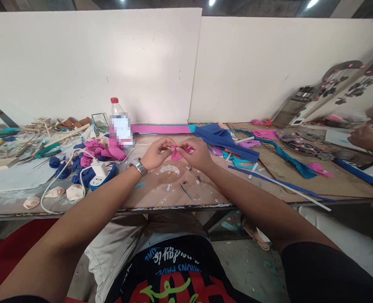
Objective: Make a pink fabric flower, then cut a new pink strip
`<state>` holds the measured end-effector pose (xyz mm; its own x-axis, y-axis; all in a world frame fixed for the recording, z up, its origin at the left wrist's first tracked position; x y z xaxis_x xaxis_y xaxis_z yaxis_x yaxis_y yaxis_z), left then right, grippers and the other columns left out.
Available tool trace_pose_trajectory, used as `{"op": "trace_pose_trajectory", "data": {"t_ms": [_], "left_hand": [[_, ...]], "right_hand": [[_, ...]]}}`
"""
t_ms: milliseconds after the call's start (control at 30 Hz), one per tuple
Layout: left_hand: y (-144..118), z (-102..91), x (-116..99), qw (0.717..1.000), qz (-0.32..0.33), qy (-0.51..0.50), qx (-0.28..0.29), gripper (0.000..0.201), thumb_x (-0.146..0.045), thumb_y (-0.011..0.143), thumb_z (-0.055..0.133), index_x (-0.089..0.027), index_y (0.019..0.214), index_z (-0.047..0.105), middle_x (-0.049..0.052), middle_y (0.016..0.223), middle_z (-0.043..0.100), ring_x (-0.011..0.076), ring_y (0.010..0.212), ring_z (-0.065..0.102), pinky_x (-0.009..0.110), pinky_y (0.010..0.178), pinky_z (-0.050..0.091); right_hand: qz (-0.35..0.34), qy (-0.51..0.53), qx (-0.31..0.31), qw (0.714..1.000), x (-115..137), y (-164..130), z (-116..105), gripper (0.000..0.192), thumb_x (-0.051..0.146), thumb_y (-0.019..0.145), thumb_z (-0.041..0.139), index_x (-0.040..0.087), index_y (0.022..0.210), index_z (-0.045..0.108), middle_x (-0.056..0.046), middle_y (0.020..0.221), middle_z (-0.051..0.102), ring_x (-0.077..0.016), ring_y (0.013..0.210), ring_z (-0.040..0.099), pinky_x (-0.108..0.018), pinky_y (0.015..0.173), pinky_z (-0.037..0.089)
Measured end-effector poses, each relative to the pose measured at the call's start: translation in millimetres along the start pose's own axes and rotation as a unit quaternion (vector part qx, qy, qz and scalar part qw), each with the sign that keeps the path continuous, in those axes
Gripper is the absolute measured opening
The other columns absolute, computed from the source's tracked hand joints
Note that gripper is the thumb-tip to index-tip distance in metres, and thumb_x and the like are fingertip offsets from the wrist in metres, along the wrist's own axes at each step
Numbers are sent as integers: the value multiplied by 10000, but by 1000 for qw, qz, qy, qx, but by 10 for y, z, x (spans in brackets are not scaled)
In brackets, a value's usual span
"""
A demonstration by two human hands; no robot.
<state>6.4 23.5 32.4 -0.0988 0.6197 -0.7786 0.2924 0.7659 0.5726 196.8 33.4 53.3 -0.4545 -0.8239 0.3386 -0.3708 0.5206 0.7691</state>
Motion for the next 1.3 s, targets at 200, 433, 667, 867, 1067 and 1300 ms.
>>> {"op": "trace_pose_trajectory", "data": {"t_ms": [200,433,667,867,1067,1300], "left_hand": [[-2,6,-7,1000,-9,-7,0,235,-366,885,715,-191,1005,615,32,917,677,144,808,634,300,794,487],[-3,-3,1,998,-34,-50,-1,351,-354,909,683,-213,1185,518,31,934,703,131,784,622,280,758,461],[-18,11,-15,997,-45,-55,22,410,-319,918,665,-217,1283,510,61,1035,725,146,866,654,293,813,463],[-31,41,-35,996,-44,-74,31,521,-338,910,680,-236,1375,470,53,1033,729,152,892,655,295,831,461],[-32,65,-43,993,-53,-108,19,740,-359,866,740,-254,1490,356,37,949,733,158,837,667,316,846,488],[-35,85,-23,990,-56,-123,30,800,-429,885,713,-254,1551,305,87,1098,746,210,1047,680,372,969,470]], "right_hand": [[-4,15,5,1000,-8,4,-1,214,437,905,698,239,836,739,-18,855,787,-222,825,708,-385,849,467],[-5,16,16,1000,-6,5,-13,181,413,908,694,243,882,752,-22,891,795,-228,861,713,-394,882,471],[-2,3,23,1000,-6,15,-15,170,399,901,712,242,843,745,-21,848,779,-227,839,700,-397,873,458],[3,11,17,1000,-12,9,-12,158,398,897,717,241,887,736,-27,900,779,-232,880,700,-393,873,462],[-6,13,17,1000,-44,7,0,173,404,891,732,235,927,739,-22,905,778,-225,881,705,-391,891,451],[-20,10,57,998,7,12,-7,238,440,921,692,246,1040,760,-23,899,770,-218,888,687,-387,907,415]]}}
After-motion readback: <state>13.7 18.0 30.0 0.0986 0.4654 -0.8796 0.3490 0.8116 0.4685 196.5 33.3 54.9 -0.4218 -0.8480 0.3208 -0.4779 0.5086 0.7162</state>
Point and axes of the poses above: each hand's wrist, its own y-axis towards the middle knuckle, its own z-axis out of the palm, x = y × z, the point moved 2 cm from there along y, towards the middle knuckle
